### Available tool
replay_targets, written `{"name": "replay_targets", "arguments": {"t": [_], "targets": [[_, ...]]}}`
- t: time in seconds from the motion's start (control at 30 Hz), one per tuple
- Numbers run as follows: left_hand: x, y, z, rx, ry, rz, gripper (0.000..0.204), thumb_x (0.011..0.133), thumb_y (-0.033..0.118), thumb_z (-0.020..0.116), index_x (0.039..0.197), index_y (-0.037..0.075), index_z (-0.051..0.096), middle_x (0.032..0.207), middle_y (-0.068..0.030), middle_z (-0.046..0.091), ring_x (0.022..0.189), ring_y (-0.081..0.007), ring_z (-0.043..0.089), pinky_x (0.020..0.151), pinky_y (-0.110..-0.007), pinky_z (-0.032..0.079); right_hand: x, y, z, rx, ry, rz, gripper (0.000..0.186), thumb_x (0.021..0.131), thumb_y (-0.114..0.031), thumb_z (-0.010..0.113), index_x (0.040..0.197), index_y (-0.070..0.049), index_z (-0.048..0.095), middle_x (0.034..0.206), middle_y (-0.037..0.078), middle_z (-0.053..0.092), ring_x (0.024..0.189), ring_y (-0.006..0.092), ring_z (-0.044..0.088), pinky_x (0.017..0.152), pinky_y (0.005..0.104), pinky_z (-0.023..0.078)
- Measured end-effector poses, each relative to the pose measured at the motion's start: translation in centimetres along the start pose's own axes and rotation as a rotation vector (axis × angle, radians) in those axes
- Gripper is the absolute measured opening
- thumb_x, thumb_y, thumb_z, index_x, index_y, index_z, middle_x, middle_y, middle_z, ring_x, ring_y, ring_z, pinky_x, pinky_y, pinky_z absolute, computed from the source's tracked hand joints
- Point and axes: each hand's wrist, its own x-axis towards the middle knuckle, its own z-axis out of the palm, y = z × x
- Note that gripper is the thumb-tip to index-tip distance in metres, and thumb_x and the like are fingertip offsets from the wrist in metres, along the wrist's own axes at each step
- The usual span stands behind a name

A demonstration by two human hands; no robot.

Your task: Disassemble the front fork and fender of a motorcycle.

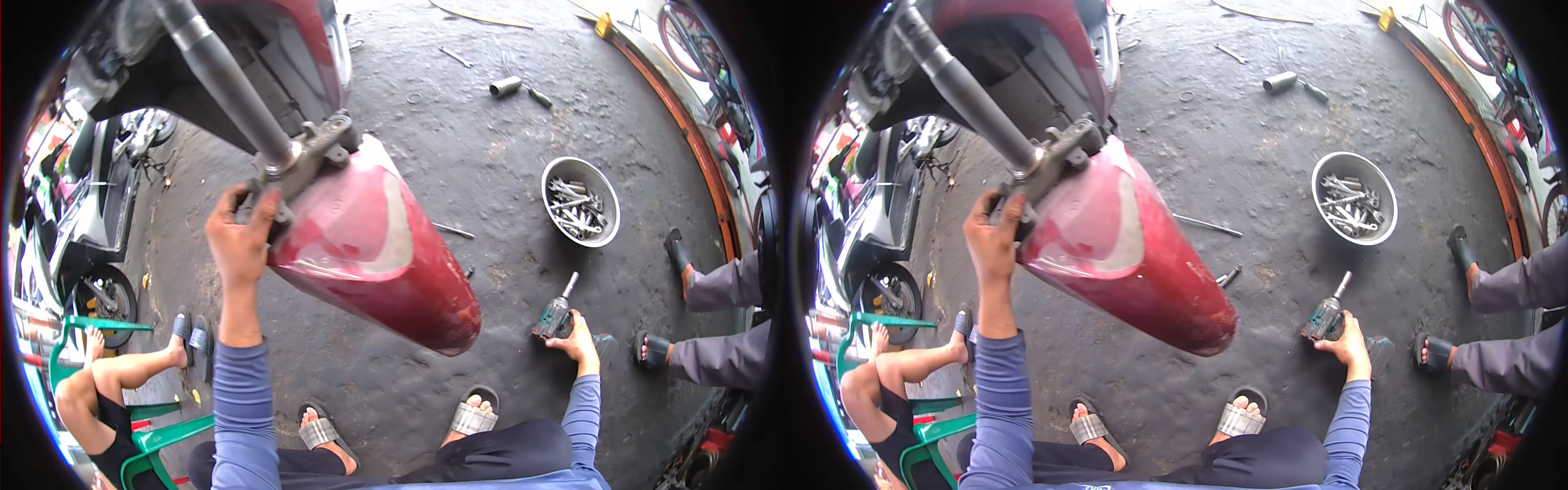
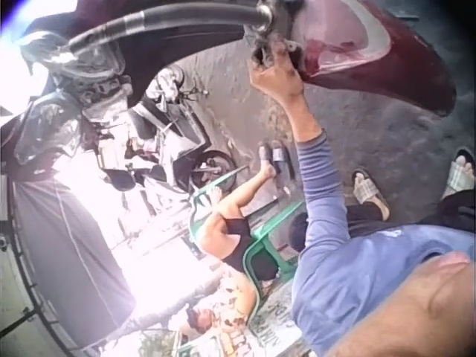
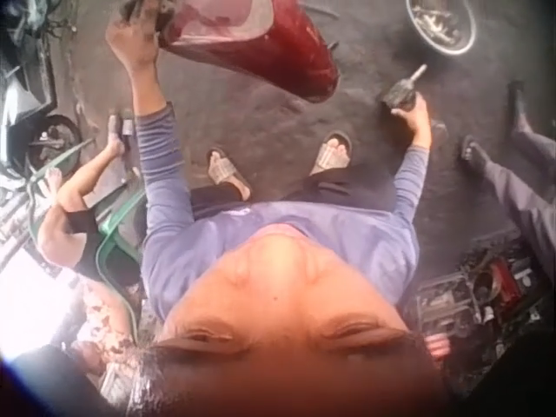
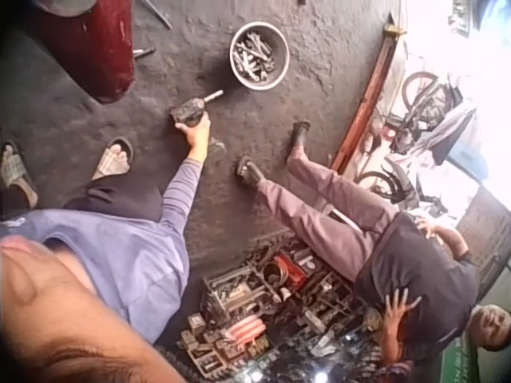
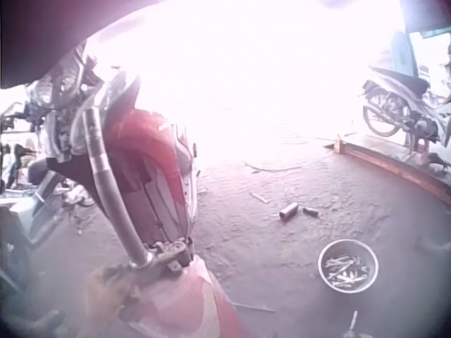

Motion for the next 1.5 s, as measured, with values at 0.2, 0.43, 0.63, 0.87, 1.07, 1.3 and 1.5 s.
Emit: {"name": "replay_targets", "arguments": {"t": [0.2, 0.43, 0.63, 0.87, 1.07, 1.3, 1.5], "targets": [[-3.8, 2.5, -0.8, 0.069, 0.043, -0.125, 0.041, 0.088, 0.031, 0.083, 0.103, -0.006, 0.071, 0.088, -0.0096, 0.074, 0.083, -0.0170, 0.067, 0.080, -0.032, 0.053, 0.9, 1.6, 0.8, -0.109, -0.012, 0.004, 0.070, 0.059, -0.005, 0.086, 0.120, 0.001, 0.053, 0.110, 0.026, 0.071, 0.110, 0.0417, 0.069, 0.096, 0.0451, 0.054], [-2.9, 2.0, -2.3, -0.634, -0.194, -0.484, 0.039, 0.096, 0.018, 0.075, 0.120, 0.002, 0.047, 0.090, -0.0121, 0.071, 0.073, -0.0113, 0.067, 0.057, -0.025, 0.049, -6.1, -3.7, -0.1, -0.181, 0.472, -0.228, 0.064, 0.068, -0.010, 0.083, 0.124, 0.003, 0.056, 0.097, 0.028, 0.073, 0.097, 0.0472, 0.070, 0.085, 0.0492, 0.056], [-5.3, 2.3, -0.7, -1.028, -0.210, -0.485, 0.043, 0.097, 0.014, 0.073, 0.123, 0.005, 0.039, 0.109, -0.0163, 0.071, 0.088, -0.0197, 0.072, 0.071, -0.029, 0.057, -15.6, -12.8, -5.6, 0.471, 0.332, -0.545, 0.038, 0.081, -0.011, 0.075, 0.117, -0.003, 0.064, 0.094, 0.014, 0.071, 0.090, 0.0314, 0.070, 0.080, 0.0414, 0.055], [-6.5, 4.2, 0.7, -1.180, -0.164, -0.655, 0.061, 0.092, -0.004, 0.072, 0.137, 0.007, 0.033, 0.133, -0.0188, 0.061, 0.119, -0.0254, 0.064, 0.103, -0.039, 0.053, -32.2, -28.7, -7.2, -0.349, 0.346, -0.745, 0.027, 0.092, -0.015, 0.064, 0.118, -0.007, 0.066, 0.108, 0.009, 0.067, 0.108, 0.0250, 0.064, 0.098, 0.0415, 0.049], [-6.1, 4.2, 0.6, -1.283, -0.273, -0.698, 0.076, 0.088, -0.010, 0.072, 0.148, 0.007, 0.028, 0.134, -0.0170, 0.059, 0.121, -0.0272, 0.063, 0.103, -0.040, 0.054, -37.9, -35.2, 8.6, 0.417, 0.565, -0.388, 0.035, 0.094, -0.026, 0.067, 0.126, -0.010, 0.069, 0.122, 0.013, 0.069, 0.119, 0.0361, 0.063, 0.110, 0.0507, 0.043], [-4.0, 2.8, -0.7, -1.331, -0.560, -0.766, 0.079, 0.087, -0.015, 0.068, 0.150, 0.009, 0.027, 0.133, -0.0159, 0.058, 0.117, -0.0274, 0.066, 0.098, -0.042, 0.058, -34.8, -38.2, 19.3, 0.029, 0.689, -0.573, 0.031, 0.092, -0.015, 0.068, 0.122, -0.007, 0.072, 0.123, 0.012, 0.072, 0.114, 0.0348, 0.067, 0.103, 0.0497, 0.047], [-4.1, 2.4, -0.2, -1.330, -0.629, -0.693, 0.069, 0.090, -0.013, 0.067, 0.145, 0.011, 0.031, 0.133, -0.0149, 0.059, 0.117, -0.0273, 0.067, 0.096, -0.041, 0.060, -32.8, -42.8, 20.6, -0.014, 0.842, -0.533, 0.024, 0.090, -0.008, 0.068, 0.114, -0.004, 0.075, 0.116, 0.013, 0.074, 0.104, 0.0328, 0.071, 0.093, 0.0476, 0.054]]}}
